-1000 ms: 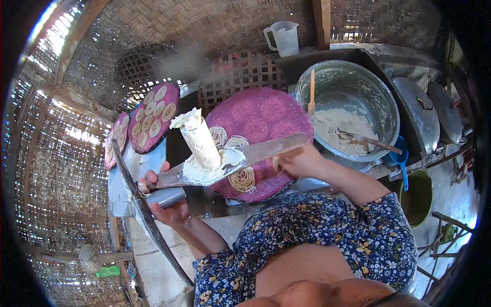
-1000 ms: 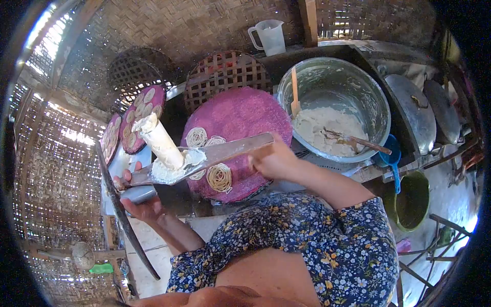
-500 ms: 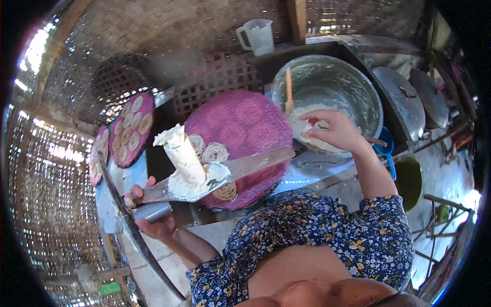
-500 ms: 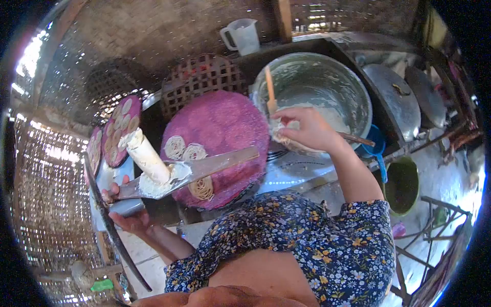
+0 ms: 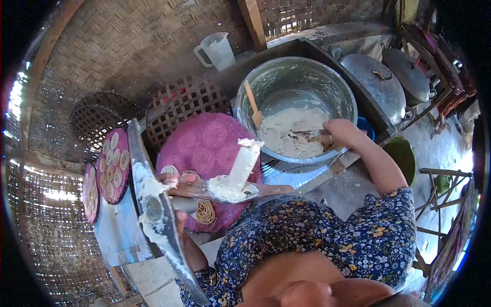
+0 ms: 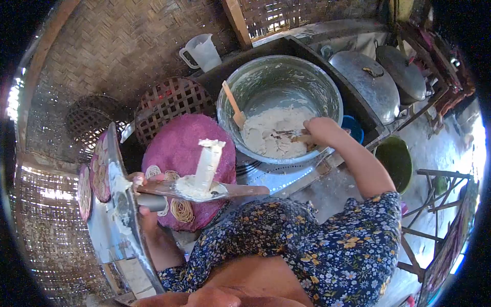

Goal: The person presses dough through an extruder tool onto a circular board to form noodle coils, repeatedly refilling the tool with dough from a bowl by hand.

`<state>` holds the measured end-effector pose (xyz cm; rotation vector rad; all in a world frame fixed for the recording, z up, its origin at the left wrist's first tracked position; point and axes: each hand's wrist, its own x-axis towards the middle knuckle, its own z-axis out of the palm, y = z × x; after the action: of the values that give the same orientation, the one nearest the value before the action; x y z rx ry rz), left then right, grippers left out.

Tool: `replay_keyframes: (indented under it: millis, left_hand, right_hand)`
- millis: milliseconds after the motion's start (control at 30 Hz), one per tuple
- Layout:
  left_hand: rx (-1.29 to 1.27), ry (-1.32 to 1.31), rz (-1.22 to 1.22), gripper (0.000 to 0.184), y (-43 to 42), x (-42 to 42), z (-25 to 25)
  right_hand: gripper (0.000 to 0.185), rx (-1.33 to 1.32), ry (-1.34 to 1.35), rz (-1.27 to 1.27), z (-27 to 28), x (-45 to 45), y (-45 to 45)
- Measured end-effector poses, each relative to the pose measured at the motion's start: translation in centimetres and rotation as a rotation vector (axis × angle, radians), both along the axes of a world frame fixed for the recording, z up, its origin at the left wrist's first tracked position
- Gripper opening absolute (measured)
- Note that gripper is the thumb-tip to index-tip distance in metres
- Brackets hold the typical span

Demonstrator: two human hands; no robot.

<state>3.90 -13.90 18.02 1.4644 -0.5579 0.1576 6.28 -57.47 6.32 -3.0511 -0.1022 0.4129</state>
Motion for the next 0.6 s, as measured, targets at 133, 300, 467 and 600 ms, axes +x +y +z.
replay_keyframes:
  millis: [133,300,467,600]
  left_hand:
    - [0.115,0.046,-0.026,0.071,-1.6,0.2,0.4]
    - [0.177,0.053,-0.052,0.065,-2.3,0.4,0.4]
    - [0.208,0.062,-0.027,0.059,-2.3,-0.2,0.4]
    - [0.228,0.071,-0.025,0.054,-2.5,-0.3,0.3]
  right_hand:
    - [0.018,-0.048,-0.049,0.119,4.5,0.9,0.4]
    - [0.023,-0.052,-0.059,0.186,-0.5,4.6,0.1]
    - [0.027,0.083,0.03,0.226,-5.6,5.9,1.7]
    - [0.026,0.179,0.113,0.171,-7.0,6.0,3.4]
